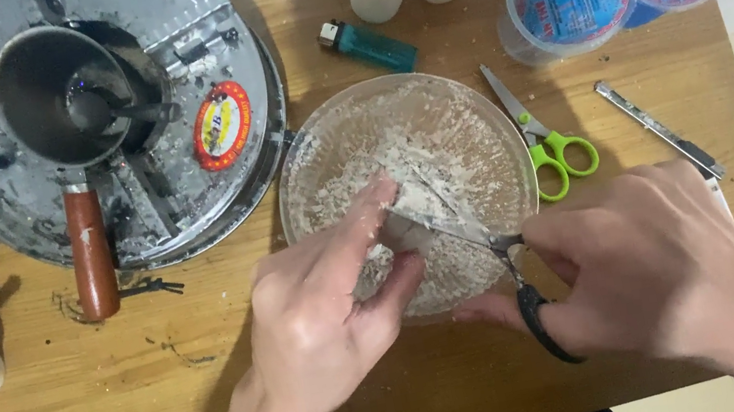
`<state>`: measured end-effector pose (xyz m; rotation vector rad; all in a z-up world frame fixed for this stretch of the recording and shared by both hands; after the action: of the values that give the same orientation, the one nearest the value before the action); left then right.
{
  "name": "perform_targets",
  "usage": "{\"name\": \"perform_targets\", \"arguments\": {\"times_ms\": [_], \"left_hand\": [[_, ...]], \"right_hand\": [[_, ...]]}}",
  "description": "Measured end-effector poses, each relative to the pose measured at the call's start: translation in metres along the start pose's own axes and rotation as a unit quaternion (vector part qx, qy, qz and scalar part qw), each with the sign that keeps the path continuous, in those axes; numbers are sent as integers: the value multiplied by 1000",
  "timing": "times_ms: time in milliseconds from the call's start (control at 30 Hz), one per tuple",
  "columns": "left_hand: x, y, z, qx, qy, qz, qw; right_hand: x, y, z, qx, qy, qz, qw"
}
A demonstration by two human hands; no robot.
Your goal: Trimming and shaping a piece of wax using scissors over a bowl of fine material.
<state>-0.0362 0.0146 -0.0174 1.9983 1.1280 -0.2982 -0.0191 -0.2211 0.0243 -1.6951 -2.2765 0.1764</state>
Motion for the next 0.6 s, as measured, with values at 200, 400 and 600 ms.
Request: {"name": "perform_targets", "arguments": {"times_ms": [200,400,600], "left_hand": [[2,1,4,-12,3,54,998],[1,3,0,10,54,44,998],[2,1,-1,17,119,55,991]], "right_hand": [[-4,-6,7,12,-14,-12,1000],[-2,-6,10,-13,31,-33,999],[-3,-9,8,-52,167,-85,981]]}}
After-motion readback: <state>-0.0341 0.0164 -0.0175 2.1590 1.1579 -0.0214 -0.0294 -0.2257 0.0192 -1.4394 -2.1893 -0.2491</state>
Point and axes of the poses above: each hand's wrist, its own y-axis towards the middle knuckle, its own z-axis out of the palm, x = y × z, the point moved 1 cm from there along y, towards the middle knuckle, and after that the axes turned 11 degrees about y, right-handed, at the moved point
